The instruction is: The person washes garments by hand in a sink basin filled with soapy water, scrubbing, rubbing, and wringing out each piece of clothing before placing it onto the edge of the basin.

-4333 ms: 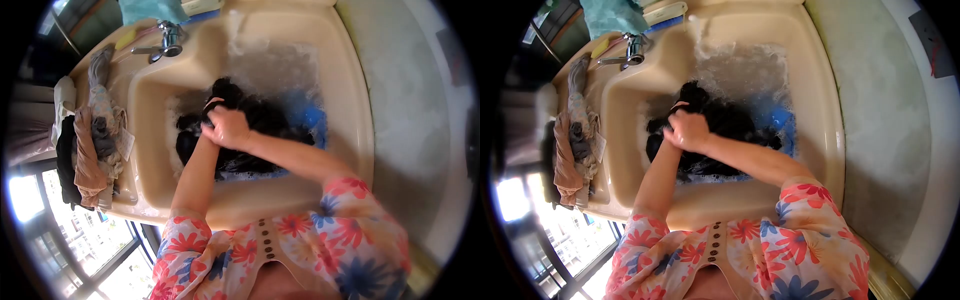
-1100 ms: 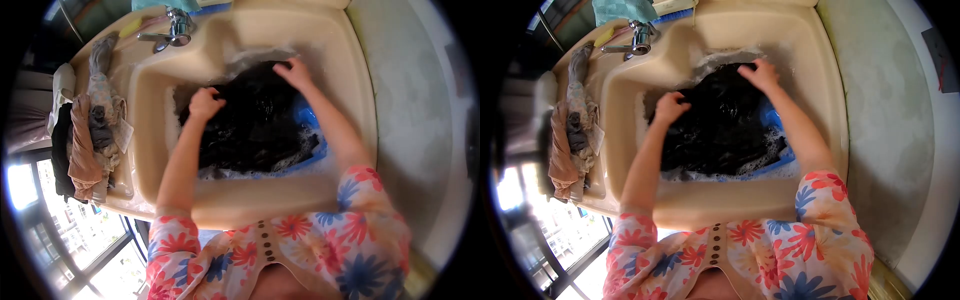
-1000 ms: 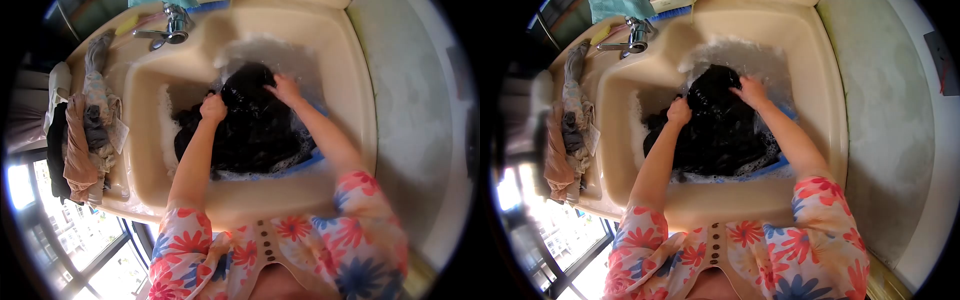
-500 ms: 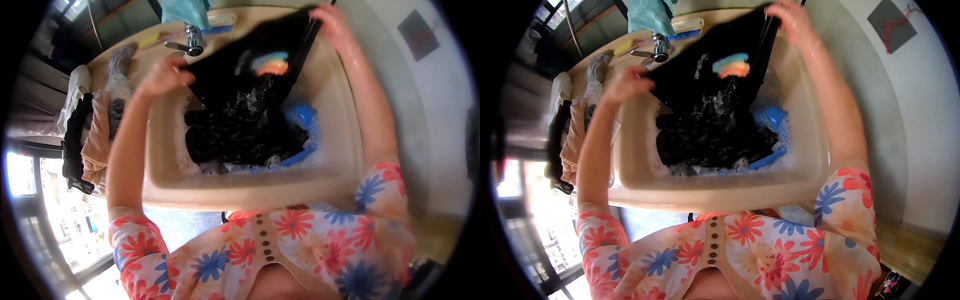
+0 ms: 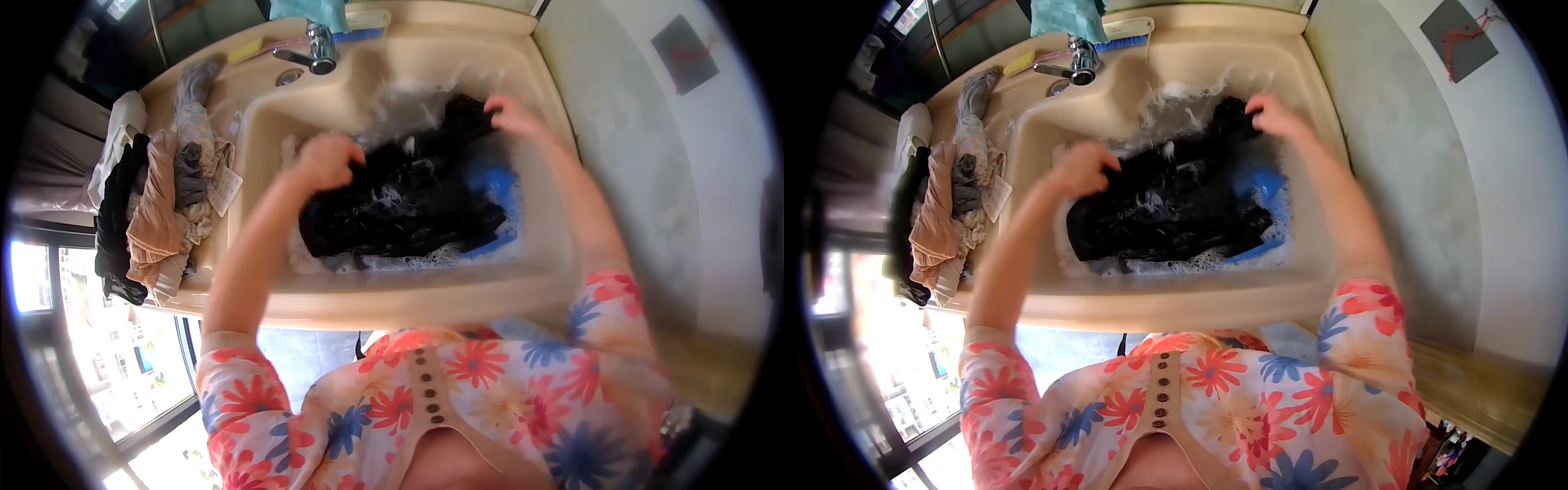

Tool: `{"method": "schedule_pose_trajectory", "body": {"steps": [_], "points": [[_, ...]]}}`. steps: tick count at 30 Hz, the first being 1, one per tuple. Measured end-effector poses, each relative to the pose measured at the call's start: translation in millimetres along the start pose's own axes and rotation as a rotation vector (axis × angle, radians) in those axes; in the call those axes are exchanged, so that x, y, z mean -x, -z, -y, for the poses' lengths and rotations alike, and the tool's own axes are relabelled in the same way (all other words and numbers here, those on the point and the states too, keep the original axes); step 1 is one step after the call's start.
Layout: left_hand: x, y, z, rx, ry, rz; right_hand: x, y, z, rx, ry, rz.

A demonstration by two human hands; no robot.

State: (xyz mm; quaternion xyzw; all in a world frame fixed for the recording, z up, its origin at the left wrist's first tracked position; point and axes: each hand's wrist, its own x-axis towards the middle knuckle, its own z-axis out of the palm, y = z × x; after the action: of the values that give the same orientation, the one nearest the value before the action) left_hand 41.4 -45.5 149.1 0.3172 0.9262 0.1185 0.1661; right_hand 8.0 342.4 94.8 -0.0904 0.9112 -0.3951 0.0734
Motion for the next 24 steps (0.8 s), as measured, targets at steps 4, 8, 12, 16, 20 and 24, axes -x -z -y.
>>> {"method": "schedule_pose_trajectory", "body": {"steps": [4, 8, 12, 16, 20, 24], "points": [[-6.9, -75.9, -13.4, 0.133, 0.1, 0.252, 25.2, -67.4, -24.3, 0.073, -0.27, 0.27], [-36.0, -98.3, -1.1, 0.556, 0.645, 0.204, 19.2, -110.6, -14.4, 0.25, -0.503, 0.241], [-31.7, -105.6, -0.2, 0.178, 0.501, 0.149, 23.3, -124.7, -16.4, 0.473, -0.44, 0.196], [-24.0, -108.4, 15.3, 0.156, 0.411, 0.062, 15.1, -85.1, -42.7, 0.233, -0.369, -0.04], [-38.9, -107.4, -3.0, 0.195, 0.502, -0.051, 15.5, -102.3, -33.7, 0.29, -0.328, -0.074], [-46.6, -148.5, -7.8, 0.098, 0.441, 0.08, 32.4, -173.4, -27.8, 0.699, -0.118, -0.34]]}}
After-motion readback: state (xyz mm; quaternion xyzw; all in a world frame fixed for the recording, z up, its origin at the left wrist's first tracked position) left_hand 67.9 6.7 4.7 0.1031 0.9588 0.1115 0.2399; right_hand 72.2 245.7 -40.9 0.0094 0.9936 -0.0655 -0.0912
